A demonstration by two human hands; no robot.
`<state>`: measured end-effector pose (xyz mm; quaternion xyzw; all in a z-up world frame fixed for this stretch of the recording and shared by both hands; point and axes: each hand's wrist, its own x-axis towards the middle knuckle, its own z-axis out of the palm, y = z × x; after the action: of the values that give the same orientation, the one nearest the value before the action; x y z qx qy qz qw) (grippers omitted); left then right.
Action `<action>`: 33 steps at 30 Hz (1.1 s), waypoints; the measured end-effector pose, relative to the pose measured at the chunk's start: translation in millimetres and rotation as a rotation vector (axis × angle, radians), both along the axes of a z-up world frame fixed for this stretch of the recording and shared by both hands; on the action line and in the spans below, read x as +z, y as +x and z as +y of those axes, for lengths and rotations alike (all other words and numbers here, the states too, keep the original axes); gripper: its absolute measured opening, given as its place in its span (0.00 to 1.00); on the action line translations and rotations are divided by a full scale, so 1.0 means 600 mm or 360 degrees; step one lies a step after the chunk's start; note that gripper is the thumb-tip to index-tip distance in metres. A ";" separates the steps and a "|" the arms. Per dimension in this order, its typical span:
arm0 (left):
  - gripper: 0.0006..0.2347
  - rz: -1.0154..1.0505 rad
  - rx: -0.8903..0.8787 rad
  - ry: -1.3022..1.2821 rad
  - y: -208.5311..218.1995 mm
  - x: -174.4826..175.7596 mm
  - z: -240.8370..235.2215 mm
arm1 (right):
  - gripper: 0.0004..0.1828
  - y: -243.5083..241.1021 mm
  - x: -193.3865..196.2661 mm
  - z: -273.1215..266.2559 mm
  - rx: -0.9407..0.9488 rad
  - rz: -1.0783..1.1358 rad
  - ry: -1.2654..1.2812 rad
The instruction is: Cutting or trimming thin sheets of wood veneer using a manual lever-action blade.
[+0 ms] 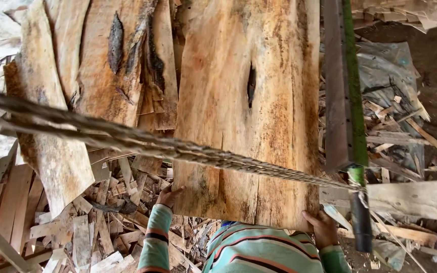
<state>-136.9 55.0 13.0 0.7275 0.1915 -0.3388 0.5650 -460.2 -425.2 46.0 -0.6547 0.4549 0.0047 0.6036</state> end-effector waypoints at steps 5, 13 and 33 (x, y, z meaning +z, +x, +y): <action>0.34 -0.0086 0.0037 0.0023 0.014 -0.037 -0.007 | 0.18 0.015 0.059 0.027 -0.0173 -0.0040 0.0013; 0.35 -0.0470 0.0193 -0.0144 0.016 -0.040 -0.032 | 0.18 0.019 0.084 0.052 0.0032 -0.0518 -0.0368; 0.19 -0.0666 0.0143 -0.0068 0.053 0.103 -0.011 | 0.20 0.034 -0.077 0.048 -0.0029 -0.0302 0.0469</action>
<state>-105.4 48.6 74.5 0.7606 0.0950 -0.1587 0.6223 -440.1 -396.5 -0.4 -0.5525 0.3964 0.0040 0.7332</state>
